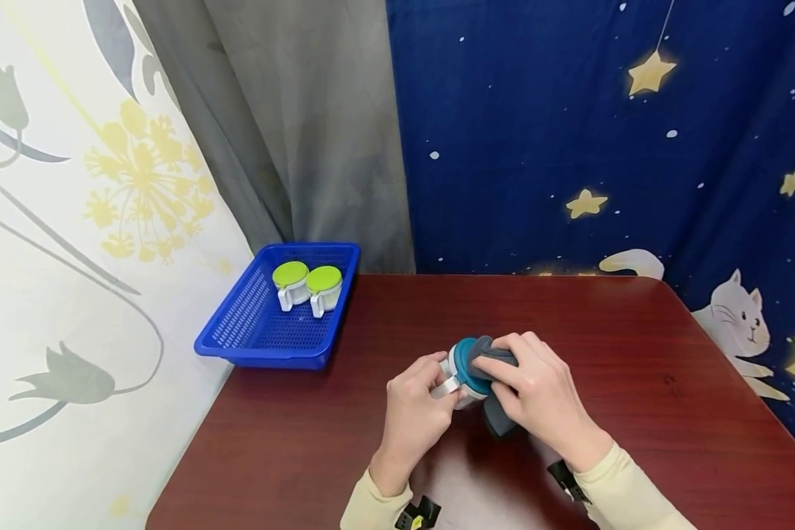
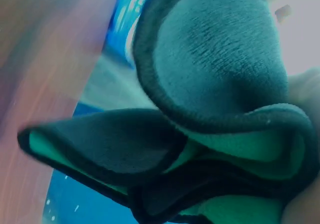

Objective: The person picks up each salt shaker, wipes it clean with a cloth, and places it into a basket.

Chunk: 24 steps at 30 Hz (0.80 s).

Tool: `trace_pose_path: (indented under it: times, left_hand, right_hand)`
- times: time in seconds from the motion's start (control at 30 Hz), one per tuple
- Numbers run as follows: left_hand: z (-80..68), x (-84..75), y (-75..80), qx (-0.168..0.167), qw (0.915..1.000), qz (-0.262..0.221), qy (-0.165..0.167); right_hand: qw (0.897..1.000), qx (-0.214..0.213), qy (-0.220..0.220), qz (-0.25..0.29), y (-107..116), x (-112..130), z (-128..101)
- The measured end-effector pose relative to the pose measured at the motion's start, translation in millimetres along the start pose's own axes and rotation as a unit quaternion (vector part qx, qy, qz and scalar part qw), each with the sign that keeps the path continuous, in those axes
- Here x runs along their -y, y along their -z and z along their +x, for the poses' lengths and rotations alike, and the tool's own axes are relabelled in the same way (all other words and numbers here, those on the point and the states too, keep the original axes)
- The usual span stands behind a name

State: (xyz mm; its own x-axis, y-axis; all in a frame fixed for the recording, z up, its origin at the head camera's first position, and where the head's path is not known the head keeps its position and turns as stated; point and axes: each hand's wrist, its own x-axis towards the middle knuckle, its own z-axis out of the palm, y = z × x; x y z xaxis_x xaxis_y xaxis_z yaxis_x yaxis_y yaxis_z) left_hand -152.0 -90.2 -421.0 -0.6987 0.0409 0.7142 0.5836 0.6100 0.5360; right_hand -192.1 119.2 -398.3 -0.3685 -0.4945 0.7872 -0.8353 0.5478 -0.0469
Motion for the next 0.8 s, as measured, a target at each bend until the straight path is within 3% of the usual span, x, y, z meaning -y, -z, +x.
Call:
trace_pose_path:
  times: [0.33, 0.8]
  left_hand:
    - [-1.4, 6.8, -2.2, -0.005, 1.0, -0.003, -0.002]
    - [-3.4, 10.9, 1.6, -0.011, 0.9999, -0.009, 0.006]
  right_hand:
    - [1.0, 0.011, 0.001, 0.011, -4, 13, 4]
    - [0.999, 0.013, -0.03, -0.004, -6, 1, -2]
